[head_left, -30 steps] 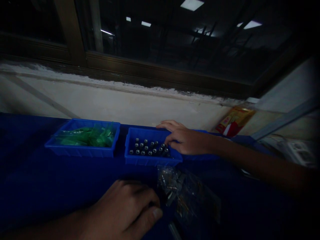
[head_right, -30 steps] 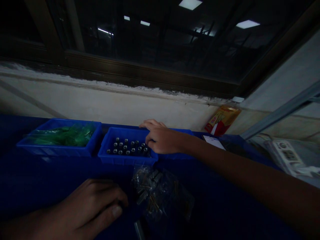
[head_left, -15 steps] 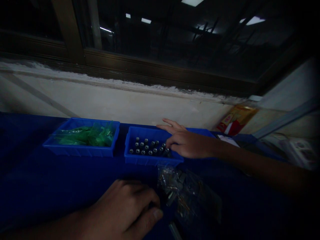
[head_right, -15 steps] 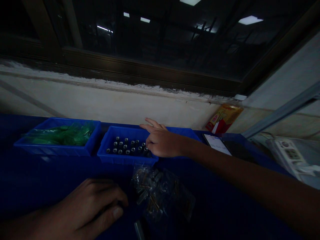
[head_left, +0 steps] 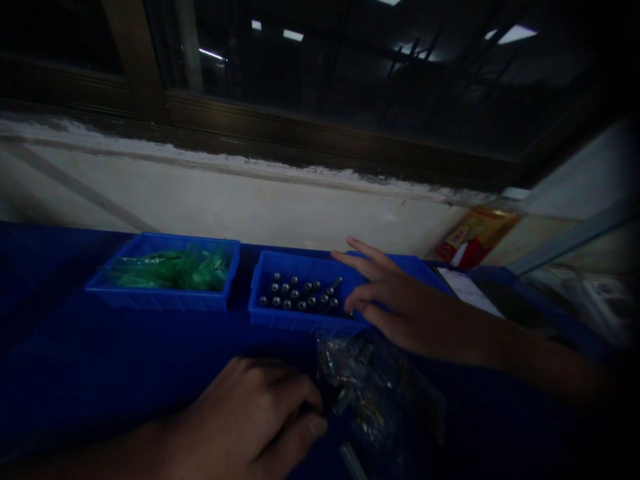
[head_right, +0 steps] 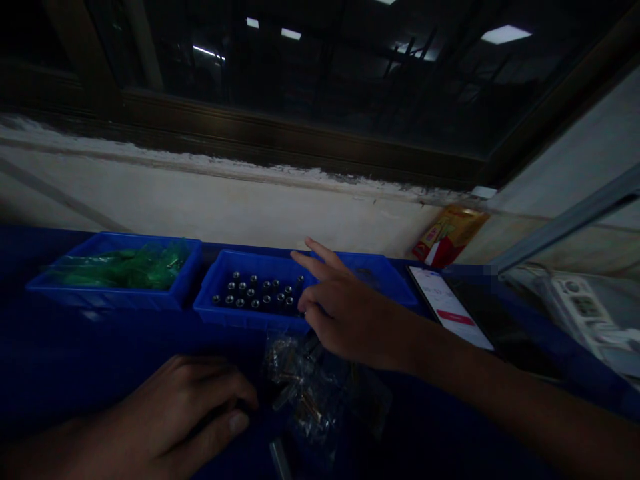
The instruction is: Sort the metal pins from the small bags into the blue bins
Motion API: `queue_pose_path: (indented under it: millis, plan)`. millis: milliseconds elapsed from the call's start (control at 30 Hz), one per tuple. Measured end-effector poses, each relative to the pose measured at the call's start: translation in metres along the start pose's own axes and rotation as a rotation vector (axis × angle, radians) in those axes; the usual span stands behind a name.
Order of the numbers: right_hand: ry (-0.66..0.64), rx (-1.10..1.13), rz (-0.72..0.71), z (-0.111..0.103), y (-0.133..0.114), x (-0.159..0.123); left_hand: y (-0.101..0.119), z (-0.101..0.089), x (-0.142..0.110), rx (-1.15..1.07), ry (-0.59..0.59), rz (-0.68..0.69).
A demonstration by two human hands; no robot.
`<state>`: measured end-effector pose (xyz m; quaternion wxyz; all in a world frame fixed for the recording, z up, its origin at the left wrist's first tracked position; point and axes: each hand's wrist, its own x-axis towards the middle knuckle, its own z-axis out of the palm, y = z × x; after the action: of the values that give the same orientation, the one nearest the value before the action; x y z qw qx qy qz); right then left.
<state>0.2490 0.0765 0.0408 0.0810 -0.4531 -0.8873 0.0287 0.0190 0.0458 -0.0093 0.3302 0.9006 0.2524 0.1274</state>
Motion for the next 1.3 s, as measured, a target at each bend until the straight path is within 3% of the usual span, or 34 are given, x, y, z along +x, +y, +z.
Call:
queue_pose_path:
  millis: [300, 467, 567, 633, 767, 1033, 1200, 1300]
  plan:
    - [0.157, 0.004, 0.031, 0.004, -0.007, -0.015, 0.001, -0.002, 0.001, -0.006, -0.004, -0.003]
    - [0.362, 0.028, 0.133, 0.01, -0.011, -0.029, -0.004, 0.005, -0.001, -0.057, 0.067, -0.065]
    - [0.463, 0.023, 0.163, 0.021, -0.022, -0.048, -0.006, 0.011, 0.001, 0.033, 0.109, -0.076]
    - [0.455, 0.057, 0.146, 0.029, -0.034, -0.061, -0.006, 0.013, 0.005, 0.157, 0.106, -0.061]
    - [0.294, 0.111, 0.157, 0.043, -0.058, -0.073, -0.005, 0.013, 0.015, 0.342, 0.133, -0.026]
    - [0.168, 0.003, 0.201, 0.055, -0.065, -0.062, -0.009, 0.013, 0.008, 0.379, 0.244, 0.089]
    - [0.195, -0.027, 0.207, 0.05, -0.07, -0.069, -0.007, 0.008, -0.009, 0.342, 0.243, 0.036]
    - [0.22, -0.012, 0.131, 0.05, -0.076, -0.072, -0.003, 0.005, -0.022, 0.364, 0.242, -0.038]
